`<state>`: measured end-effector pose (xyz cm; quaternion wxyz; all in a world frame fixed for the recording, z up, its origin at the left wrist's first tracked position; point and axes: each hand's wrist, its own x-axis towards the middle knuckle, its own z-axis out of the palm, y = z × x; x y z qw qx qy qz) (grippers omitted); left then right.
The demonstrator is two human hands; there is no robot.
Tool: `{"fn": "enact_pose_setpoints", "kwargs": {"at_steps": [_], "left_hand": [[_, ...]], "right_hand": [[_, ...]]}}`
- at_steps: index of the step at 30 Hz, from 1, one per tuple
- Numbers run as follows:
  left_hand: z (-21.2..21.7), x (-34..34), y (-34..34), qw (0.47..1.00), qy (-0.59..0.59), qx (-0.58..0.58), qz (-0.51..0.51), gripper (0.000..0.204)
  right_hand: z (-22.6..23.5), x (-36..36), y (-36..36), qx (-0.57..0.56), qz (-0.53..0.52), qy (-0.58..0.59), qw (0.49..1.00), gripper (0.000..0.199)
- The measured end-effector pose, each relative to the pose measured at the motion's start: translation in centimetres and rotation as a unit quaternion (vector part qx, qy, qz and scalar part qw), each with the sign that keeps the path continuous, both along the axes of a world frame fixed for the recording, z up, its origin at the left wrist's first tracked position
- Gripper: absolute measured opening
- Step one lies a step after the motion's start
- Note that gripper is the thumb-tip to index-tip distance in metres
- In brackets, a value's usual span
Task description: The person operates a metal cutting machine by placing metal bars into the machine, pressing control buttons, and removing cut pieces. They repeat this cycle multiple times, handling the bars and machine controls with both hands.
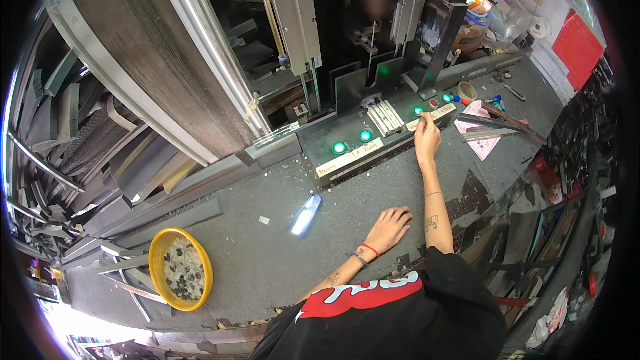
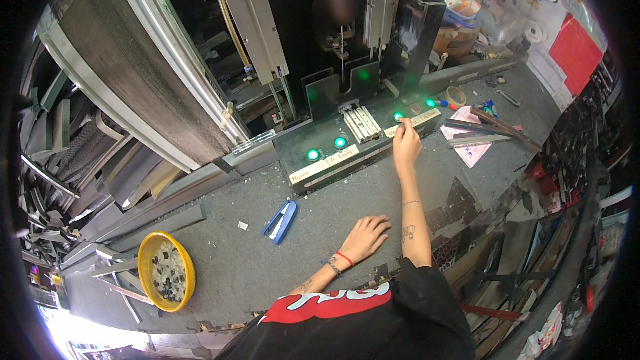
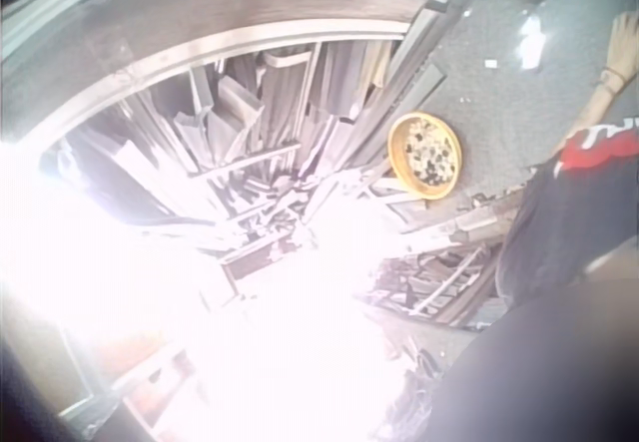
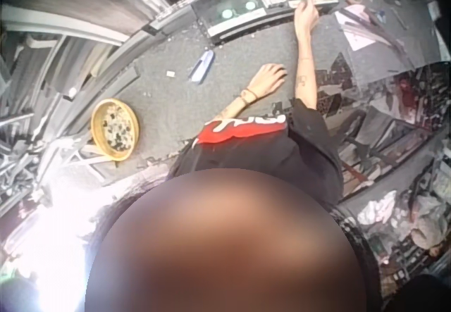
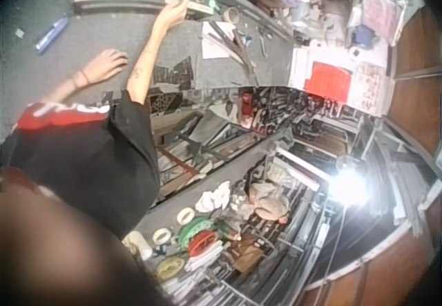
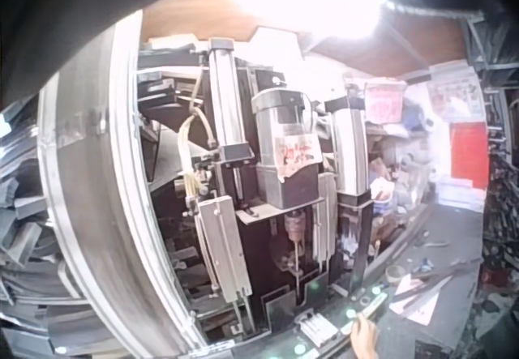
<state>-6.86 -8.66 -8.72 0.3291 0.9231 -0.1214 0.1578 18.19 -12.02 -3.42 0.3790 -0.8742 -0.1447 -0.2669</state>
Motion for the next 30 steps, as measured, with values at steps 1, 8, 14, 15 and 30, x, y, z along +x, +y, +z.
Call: {"fn": "enact_pose_setpoints", "kwargs": {"at_steps": [1,8,14,15,30], "left_hand": [[0.03,0.01,0.01,1.000,0.005,-0.001,0.000,0.029],[0.08,-0.05,0.01,1.000,-0.004,0.006,0.000,0.028],[0.05,-0.01,0.12,1.000,0.005,0.025,0.003,0.031],[0.10,-0.02,0.13,1.000,-0.004,0.018,0.001,0.032],[0.44,0.09,-0.03,1.000,0.023,-0.012,-0.002,0.029]], "right_hand": [[0.04,-0.09,0.05,0.002,-0.005,0.008,1.000,0.017],[0.12,-0.33,0.08,-0.004,0.003,-0.015,1.000,0.018],[0.14,-0.22,-0.06,-0.017,-0.001,0.003,1.000,0.019],[0.15,-0.19,-0.06,-0.013,0.000,0.001,1.000,0.019],[0.04,-0.22,-0.10,-0.006,-0.004,0.025,1.000,0.022]]}}
